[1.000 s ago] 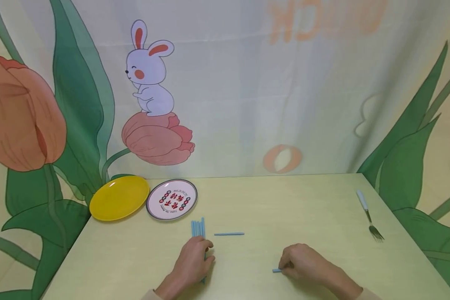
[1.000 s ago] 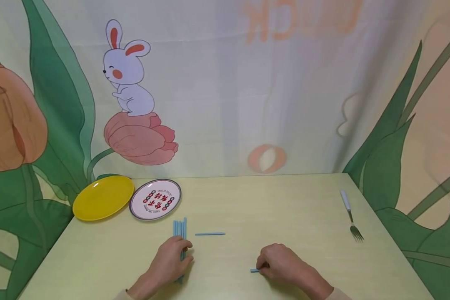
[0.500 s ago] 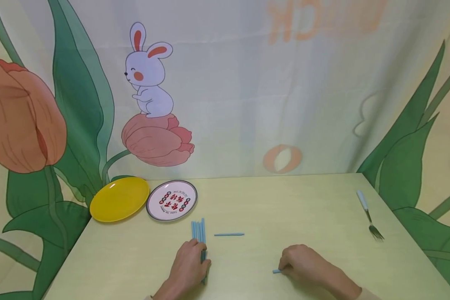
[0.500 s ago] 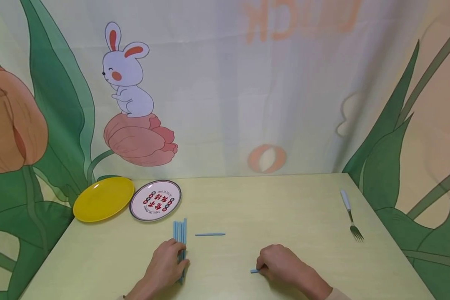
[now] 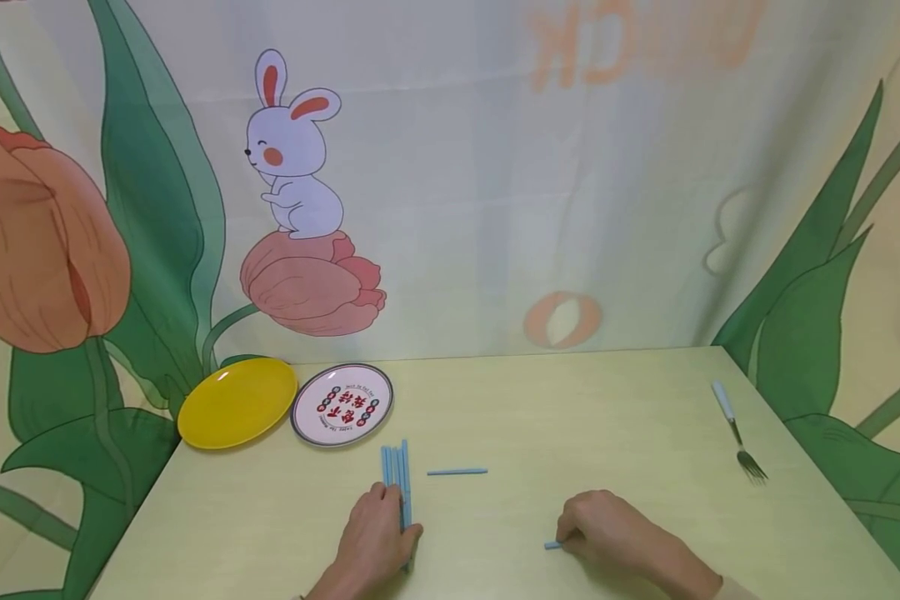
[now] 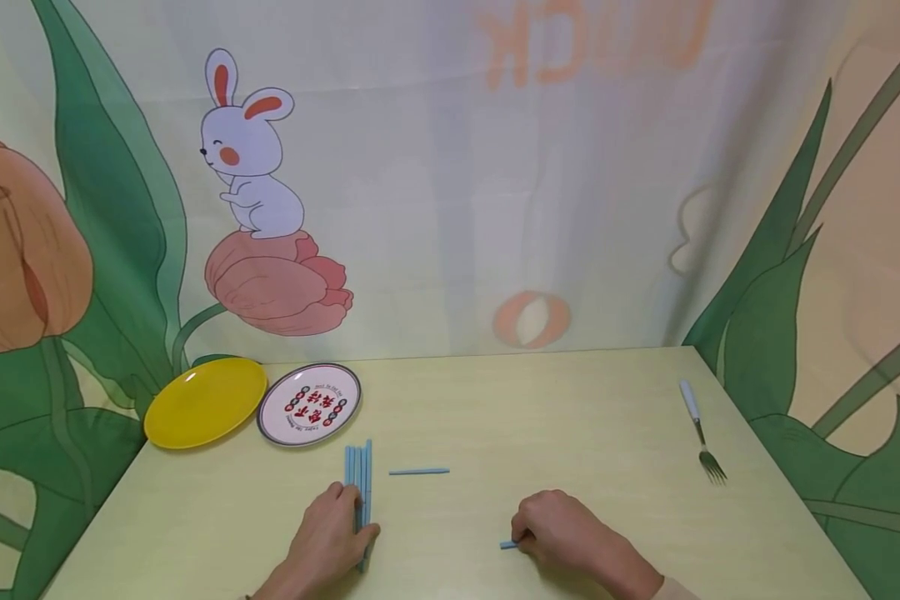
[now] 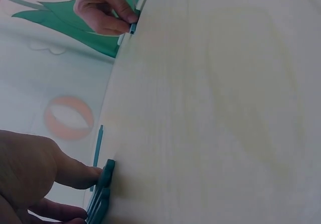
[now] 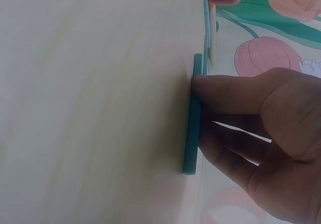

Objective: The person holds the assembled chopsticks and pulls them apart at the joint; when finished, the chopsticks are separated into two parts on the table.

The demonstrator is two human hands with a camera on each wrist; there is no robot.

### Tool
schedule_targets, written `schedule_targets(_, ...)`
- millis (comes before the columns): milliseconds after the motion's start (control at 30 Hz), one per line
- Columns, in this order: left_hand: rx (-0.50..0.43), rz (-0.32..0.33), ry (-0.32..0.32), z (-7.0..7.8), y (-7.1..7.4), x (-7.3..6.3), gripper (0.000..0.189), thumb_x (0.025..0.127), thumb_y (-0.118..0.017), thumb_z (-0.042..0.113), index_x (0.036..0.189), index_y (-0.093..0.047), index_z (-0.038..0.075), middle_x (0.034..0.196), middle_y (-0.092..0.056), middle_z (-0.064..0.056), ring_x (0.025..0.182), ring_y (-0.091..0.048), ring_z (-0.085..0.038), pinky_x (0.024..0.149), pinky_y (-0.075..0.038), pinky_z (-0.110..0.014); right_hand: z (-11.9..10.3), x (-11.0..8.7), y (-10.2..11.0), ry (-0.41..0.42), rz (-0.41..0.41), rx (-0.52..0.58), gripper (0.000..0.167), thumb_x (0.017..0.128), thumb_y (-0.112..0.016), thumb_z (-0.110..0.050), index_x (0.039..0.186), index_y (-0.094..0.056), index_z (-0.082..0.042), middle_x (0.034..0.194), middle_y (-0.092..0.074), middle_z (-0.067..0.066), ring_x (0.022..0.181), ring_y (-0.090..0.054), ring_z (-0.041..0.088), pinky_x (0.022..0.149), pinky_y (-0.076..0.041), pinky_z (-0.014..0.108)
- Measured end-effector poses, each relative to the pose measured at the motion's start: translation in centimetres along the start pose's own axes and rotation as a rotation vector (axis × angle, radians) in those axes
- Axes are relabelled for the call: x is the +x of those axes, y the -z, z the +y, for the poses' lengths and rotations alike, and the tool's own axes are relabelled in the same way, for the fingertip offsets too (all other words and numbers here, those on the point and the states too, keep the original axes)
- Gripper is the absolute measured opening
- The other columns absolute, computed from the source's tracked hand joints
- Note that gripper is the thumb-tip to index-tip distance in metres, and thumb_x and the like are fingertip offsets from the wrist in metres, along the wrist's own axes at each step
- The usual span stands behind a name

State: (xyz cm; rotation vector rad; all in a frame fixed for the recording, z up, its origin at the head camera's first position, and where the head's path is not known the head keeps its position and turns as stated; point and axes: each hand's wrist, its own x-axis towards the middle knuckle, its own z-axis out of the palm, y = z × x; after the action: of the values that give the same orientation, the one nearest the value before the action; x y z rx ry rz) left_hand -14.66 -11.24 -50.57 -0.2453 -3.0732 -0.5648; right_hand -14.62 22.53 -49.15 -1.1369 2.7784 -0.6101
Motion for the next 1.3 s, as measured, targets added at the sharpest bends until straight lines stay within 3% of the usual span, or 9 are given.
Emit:
schedule_targets(400,-0.055,-0.074,0.103,0.05,0.4,0.39,0.034,0.08,-0.073,0.021,0.098,-0.058,-0.002,0.081,-0.049,-0.008,0.067,-0.048,-0.02,0.057,-0.044,-0.034,-0.01,0.09,-0.02,0.005,0.0,0.007,0.007,0.08,-0.077,-0.01,0.081,-0.078,-0.017,0.079,-0.068,-0.014,0.074,-0.056,-0.006,0.069,-0.051,0.018)
schedule_targets(900,-0.02,-0.07,0.101,0.27,0.63,0.34,0.03,0.078,-0.069,0.015,0.096,-0.058,-0.006,0.077,-0.049,-0.009,0.065,-0.048,-0.02,0.055,-0.046,-0.036,0.21,0.11,-0.03,-0.009,-0.012,0.02,0.011,0.078,-0.077,-0.005,0.081,-0.078,-0.016,0.079,-0.069,-0.012,0.073,-0.053,-0.007,0.068,-0.051,0.018)
schedule_targets(1300,0.077,0.029,0.028,0.69,0.62,-0.04,0.013,0.075,-0.065,0.009,0.077,-0.057,-0.001,0.068,-0.049,-0.01,0.059,-0.051,-0.025,0.049,-0.045,-0.04,-0.07,0.09,0.09,-0.003,-0.011,0.009,0.01,0.078,-0.078,-0.006,0.079,-0.078,-0.016,0.077,-0.068,-0.013,0.071,-0.052,-0.007,0.066,-0.05,0.017)
